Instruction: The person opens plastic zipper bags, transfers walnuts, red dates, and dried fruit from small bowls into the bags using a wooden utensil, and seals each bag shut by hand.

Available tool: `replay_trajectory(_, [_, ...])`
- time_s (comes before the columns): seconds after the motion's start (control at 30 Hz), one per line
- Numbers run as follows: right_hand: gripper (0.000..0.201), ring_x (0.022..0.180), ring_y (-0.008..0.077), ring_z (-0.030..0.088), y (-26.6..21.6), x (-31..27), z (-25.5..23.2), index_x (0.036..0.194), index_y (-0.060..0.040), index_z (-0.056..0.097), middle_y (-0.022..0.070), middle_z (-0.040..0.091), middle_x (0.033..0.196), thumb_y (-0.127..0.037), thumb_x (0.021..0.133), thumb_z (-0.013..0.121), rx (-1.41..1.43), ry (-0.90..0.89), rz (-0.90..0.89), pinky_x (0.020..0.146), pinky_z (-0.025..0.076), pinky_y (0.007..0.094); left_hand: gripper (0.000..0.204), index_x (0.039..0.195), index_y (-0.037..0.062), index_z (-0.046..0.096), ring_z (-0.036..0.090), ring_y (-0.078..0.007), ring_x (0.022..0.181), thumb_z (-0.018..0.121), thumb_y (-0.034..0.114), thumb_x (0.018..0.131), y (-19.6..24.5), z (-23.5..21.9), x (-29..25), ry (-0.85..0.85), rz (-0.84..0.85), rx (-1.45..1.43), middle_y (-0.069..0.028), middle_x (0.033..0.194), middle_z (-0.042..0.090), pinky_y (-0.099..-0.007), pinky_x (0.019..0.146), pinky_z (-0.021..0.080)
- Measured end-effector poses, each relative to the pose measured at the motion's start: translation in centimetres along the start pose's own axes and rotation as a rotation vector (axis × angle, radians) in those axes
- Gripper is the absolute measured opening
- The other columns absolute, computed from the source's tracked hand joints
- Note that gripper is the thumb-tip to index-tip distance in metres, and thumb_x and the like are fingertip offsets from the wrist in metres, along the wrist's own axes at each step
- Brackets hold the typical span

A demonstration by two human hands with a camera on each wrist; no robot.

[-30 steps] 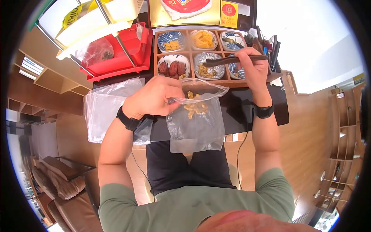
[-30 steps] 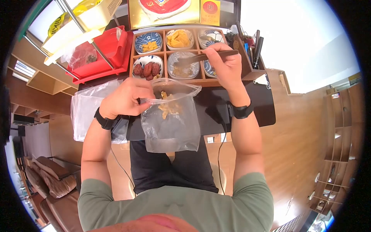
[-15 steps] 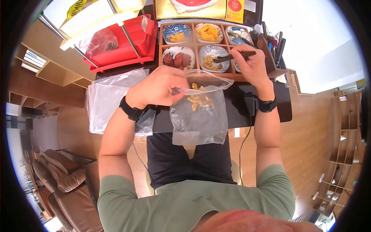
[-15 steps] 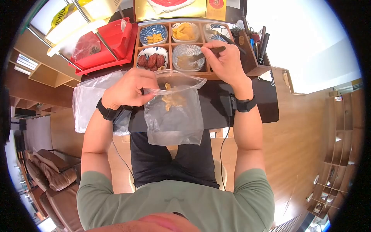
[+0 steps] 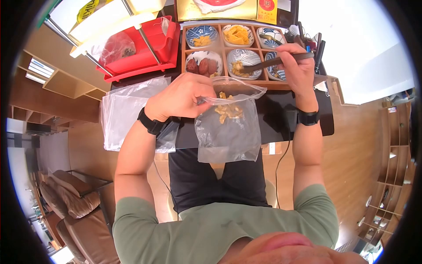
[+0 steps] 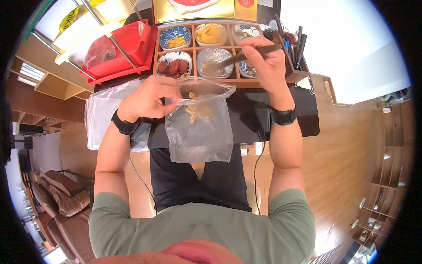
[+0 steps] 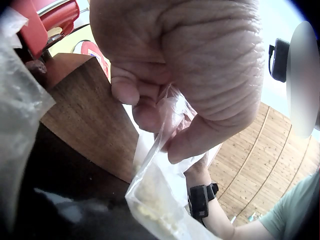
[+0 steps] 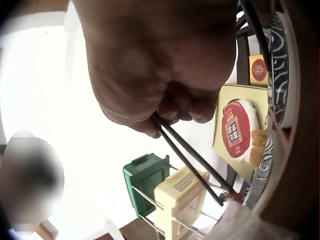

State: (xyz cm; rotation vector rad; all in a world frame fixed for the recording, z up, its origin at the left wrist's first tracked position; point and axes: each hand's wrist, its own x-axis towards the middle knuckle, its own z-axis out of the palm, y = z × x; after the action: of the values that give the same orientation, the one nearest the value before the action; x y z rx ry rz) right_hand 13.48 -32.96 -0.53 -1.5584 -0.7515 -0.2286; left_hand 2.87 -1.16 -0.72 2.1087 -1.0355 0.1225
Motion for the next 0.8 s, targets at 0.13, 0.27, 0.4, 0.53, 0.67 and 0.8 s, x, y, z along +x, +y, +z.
replay_trajectory(0.13, [0.010,0.074,0.0039,0.054,-1.2,-0.3,0.2,0.106,-0.0009,0.074,-0.0001,0.067,0.094,-0.008,0.100,0.068,0.300,-0.234,0.107,0.066,0.043,0.0204,0.013,0.081,0.0001,0.067,0.064,-0.0331,0.071,0.072,-0.006,0.070,0.1,0.0,0.1,-0.009,-0.033,-0.005,-0.0118,0.077,0.063,-0.0385,0.060,0.048])
replay_trajectory(0.27, [0.011,0.072,0.0058,0.056,-1.2,-0.3,1.0,0.100,0.0001,0.072,0.0012,0.067,0.089,-0.010,0.101,0.068,0.153,-0.423,0.064,0.063,0.044,0.0234,0.013,0.080,0.0003,0.067,0.064,-0.0328,0.070,0.072,-0.007,0.070,0.1,0.0,0.3,-0.007,-0.016,-0.002,-0.0117,0.077,0.063,-0.0386,0.060,0.048])
replay_trajectory(0.4, [0.012,0.069,0.0065,0.056,0.2,0.2,0.4,0.098,0.0002,0.073,-0.0027,0.065,0.074,-0.010,0.100,0.069,0.169,-0.117,0.184,0.064,0.045,0.0230,0.013,0.079,0.0003,0.067,0.064,-0.0331,0.070,0.072,-0.007,0.069,0.2,0.0,0.3,-0.003,-0.027,-0.004,-0.0118,0.076,0.063,-0.0389,0.061,0.049])
replay_trajectory(0.53, [0.015,0.071,0.0041,0.053,1.1,0.4,1.5,0.096,0.0028,0.073,-0.0017,0.066,0.076,-0.012,0.098,0.071,-0.278,0.101,-0.010,0.063,0.045,0.0243,0.013,0.079,0.0002,0.066,0.064,-0.0339,0.071,0.071,-0.006,0.070,0.0,0.1,0.2,-0.001,-0.011,0.002,-0.0122,0.077,0.064,-0.0395,0.061,0.049])
replay_trajectory(0.67, [0.019,0.070,0.0065,0.051,1.1,0.3,1.7,0.097,0.0042,0.073,-0.0006,0.065,0.074,-0.015,0.098,0.072,-0.340,0.002,0.073,0.063,0.045,0.0257,0.012,0.080,0.0004,0.067,0.064,-0.0342,0.071,0.071,-0.006,0.070,0.1,0.0,0.2,-0.010,-0.011,0.004,-0.0124,0.077,0.064,-0.0398,0.061,0.049])
replay_trajectory(0.8, [0.021,0.069,0.0067,0.050,1.2,0.3,1.7,0.097,0.0036,0.073,0.0004,0.064,0.072,-0.018,0.098,0.072,-0.332,-0.019,0.047,0.062,0.045,0.0266,0.012,0.080,0.0004,0.067,0.064,-0.0343,0.071,0.071,-0.006,0.070,0.1,0.0,0.2,-0.005,-0.007,0.005,-0.0124,0.077,0.063,-0.0400,0.061,0.049])
